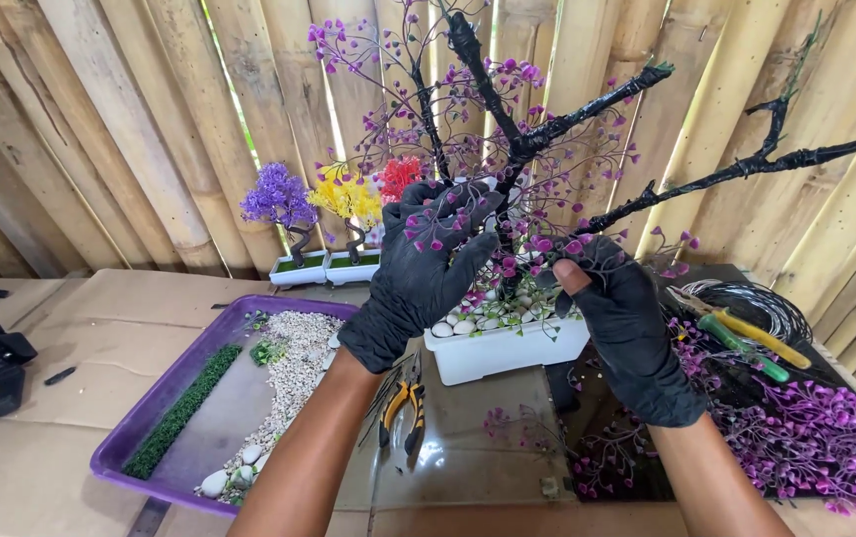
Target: Assembling an artificial red bonsai tree by attaching flower clusters to a wire branch structure.
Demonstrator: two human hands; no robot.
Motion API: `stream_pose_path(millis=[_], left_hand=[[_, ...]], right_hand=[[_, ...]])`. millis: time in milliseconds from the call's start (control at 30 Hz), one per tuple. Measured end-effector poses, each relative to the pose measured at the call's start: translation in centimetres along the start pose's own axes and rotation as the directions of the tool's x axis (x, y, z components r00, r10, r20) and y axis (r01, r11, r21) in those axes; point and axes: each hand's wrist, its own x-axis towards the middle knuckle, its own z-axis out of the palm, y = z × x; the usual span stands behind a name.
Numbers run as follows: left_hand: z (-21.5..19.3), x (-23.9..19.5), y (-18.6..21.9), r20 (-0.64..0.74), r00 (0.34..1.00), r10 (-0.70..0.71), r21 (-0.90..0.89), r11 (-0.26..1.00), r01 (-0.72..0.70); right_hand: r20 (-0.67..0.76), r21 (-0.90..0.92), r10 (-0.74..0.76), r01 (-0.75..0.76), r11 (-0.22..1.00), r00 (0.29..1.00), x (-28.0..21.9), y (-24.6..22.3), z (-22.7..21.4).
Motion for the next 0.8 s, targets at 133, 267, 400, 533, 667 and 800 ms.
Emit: stream_pose_path(millis=[133, 267, 400, 533, 667, 800], left_hand=[[0.5, -0.1, -1.1, 0.055, 0.998, -0.006, 0.040, 0.999, 0.004], [-0.4, 0.3, 0.4, 0.007, 1.000, -0.003, 0.019, 1.000, 0.003], [-0.9, 1.1, 1.8, -0.005, 1.000, -0.009, -0.137, 0.990, 0.008], [-1.0, 1.2, 2.0, 0.007, 0.999, -0.050, -0.025, 0.998, 0.051], [-0.6, 1.3, 0.8, -0.018, 0.999, -0.034, 0.031, 0.999, 0.034], [-1.5, 2.6, 3.4, -0.053, 0.995, -0.089, -0.229, 0.971, 0.075]], right_hand=[[-0.013, 0.028, -0.026, 0.026, 0.999, 1.000, 0.9, 0.8, 0.0], [-0.024, 0.067, -0.070, 0.071, 0.995, 0.997, 2.5, 1.4, 0.8], [-0.035, 0.103, -0.105, 0.108, 0.989, 0.994, 2.3, 2.8, 1.2], [-0.043, 0.129, -0.128, 0.133, 0.983, 0.991, 2.9, 4.0, 1.4], [-0.054, 0.164, -0.160, 0.167, 0.972, 0.986, 3.8, 5.0, 1.8], [-0.064, 0.198, -0.192, 0.201, 0.959, 0.979, 4.2, 6.4, 1.8]])
